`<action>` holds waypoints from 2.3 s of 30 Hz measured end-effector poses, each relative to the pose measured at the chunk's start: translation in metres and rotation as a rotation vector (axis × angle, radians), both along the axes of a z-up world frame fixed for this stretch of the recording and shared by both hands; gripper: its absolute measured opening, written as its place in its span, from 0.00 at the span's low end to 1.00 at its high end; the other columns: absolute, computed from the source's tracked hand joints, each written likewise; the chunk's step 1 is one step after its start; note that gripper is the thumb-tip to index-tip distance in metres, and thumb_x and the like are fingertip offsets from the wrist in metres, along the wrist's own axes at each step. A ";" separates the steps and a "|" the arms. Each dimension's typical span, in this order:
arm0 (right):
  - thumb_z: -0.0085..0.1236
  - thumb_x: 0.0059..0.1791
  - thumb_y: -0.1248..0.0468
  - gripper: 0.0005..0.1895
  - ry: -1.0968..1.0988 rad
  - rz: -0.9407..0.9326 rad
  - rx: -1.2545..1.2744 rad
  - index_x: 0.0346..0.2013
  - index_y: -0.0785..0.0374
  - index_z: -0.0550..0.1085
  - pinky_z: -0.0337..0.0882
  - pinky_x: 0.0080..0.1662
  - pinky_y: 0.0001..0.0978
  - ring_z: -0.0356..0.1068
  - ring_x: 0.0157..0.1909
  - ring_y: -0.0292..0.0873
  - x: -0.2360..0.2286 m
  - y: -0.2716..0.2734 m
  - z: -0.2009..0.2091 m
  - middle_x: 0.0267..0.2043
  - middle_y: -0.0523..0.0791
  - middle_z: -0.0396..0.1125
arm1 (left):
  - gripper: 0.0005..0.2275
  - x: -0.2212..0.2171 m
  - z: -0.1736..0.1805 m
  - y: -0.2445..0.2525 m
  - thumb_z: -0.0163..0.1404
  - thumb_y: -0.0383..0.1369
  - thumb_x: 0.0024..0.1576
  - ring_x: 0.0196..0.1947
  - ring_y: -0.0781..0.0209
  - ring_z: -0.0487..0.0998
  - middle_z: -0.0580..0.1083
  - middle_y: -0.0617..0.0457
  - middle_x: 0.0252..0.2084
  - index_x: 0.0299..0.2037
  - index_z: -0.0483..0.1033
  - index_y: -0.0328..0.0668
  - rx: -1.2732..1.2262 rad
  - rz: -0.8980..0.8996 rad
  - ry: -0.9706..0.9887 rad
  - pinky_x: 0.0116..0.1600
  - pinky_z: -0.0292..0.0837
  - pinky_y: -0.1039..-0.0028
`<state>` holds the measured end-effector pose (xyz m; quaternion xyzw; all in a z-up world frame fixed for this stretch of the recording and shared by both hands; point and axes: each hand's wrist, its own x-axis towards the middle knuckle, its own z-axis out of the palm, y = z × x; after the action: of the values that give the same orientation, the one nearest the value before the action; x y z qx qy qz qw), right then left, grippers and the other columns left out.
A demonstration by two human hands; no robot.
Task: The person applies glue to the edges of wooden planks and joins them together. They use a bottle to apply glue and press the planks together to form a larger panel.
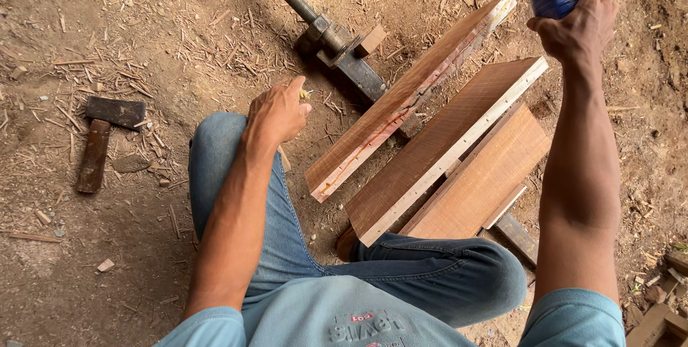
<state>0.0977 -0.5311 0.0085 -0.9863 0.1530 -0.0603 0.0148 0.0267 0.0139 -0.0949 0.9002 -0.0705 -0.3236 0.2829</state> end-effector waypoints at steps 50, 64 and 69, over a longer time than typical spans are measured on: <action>0.77 0.40 0.48 0.39 0.231 0.185 -0.007 0.59 0.60 0.73 0.69 0.48 0.46 0.63 0.48 0.49 -0.139 0.178 -0.006 0.46 0.47 0.63 | 0.27 0.032 -0.007 -0.021 0.50 0.41 0.63 0.43 0.50 0.79 0.76 0.43 0.41 0.71 0.58 0.44 -0.096 -0.129 0.080 0.51 0.74 0.56; 0.76 0.40 0.49 0.38 0.275 0.289 0.026 0.59 0.60 0.72 0.72 0.45 0.46 0.64 0.47 0.48 -0.170 0.216 -0.007 0.45 0.48 0.65 | 0.26 0.039 -0.008 -0.023 0.51 0.43 0.63 0.49 0.46 0.80 0.77 0.40 0.49 0.68 0.61 0.42 -0.092 -0.169 0.065 0.57 0.72 0.54; 0.75 0.39 0.50 0.39 0.260 0.378 0.043 0.59 0.62 0.71 0.73 0.43 0.43 0.64 0.46 0.48 -0.183 0.229 -0.014 0.43 0.48 0.65 | 0.26 0.040 -0.007 -0.026 0.51 0.41 0.62 0.49 0.46 0.79 0.76 0.40 0.51 0.68 0.59 0.42 -0.110 -0.162 0.077 0.55 0.73 0.54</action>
<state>-0.0852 -0.3023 -0.0056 -0.9963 -0.0325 0.0743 0.0271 0.0663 -0.0125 -0.1018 0.8614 -0.1499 -0.3756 0.3073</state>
